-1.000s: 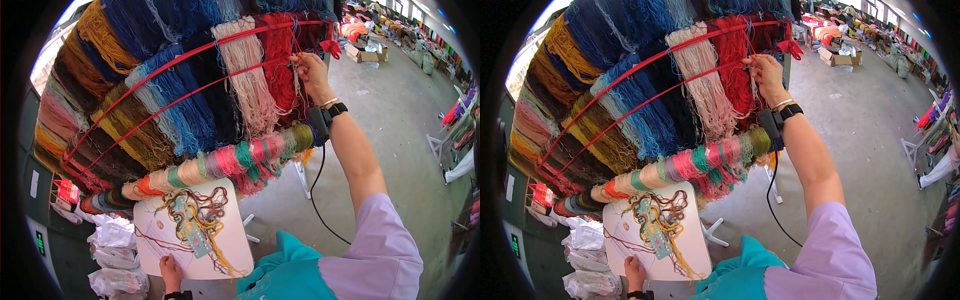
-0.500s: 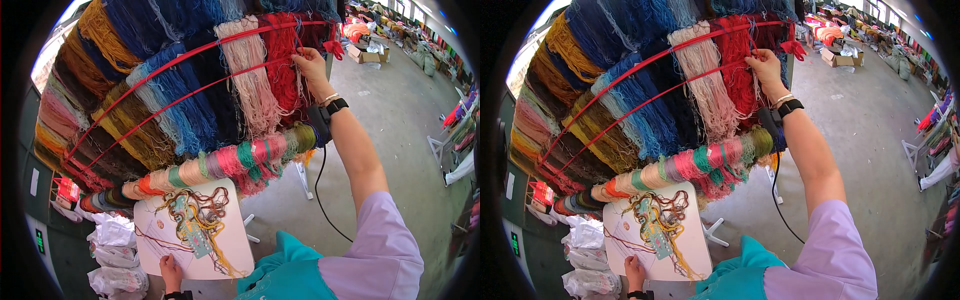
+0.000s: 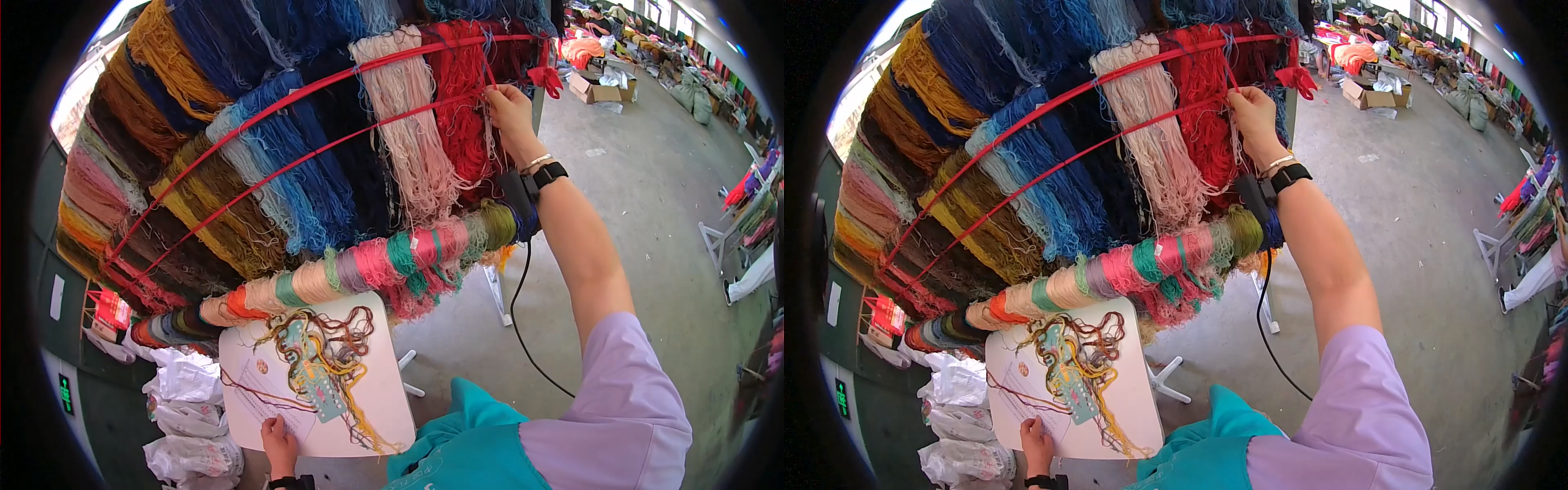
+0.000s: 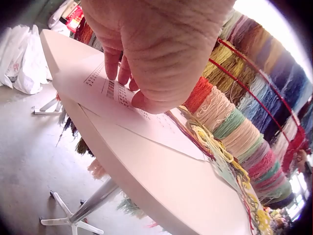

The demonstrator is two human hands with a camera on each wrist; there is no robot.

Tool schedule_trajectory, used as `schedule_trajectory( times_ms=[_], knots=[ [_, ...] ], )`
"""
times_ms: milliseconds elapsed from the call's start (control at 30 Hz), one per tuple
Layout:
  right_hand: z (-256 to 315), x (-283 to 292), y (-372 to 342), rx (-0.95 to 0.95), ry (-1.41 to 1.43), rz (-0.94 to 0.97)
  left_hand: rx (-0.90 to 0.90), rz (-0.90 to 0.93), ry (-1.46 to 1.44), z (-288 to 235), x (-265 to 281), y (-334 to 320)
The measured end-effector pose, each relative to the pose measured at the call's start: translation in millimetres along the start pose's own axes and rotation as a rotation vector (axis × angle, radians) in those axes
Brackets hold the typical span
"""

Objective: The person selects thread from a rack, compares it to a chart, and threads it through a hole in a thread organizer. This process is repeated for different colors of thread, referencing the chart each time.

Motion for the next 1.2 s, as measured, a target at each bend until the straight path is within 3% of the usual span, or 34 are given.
schedule_trajectory(
  times_ms=[1200],
  knots=[
    [13.4, 3.7, -7.3, 0.017, 0.27, 0.146, -0.02, -0.012, -0.015, 4.1, -1.6, -0.8]
  ],
)
Point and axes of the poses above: each hand's wrist, its own y-axis towards the middle knuckle, its own x-axis out of the back of the hand, z = x × y, the point moved 2 cm from there along y, towards the middle knuckle, and after that the axes turned 15 degrees about -y, right-handed, at the moved point
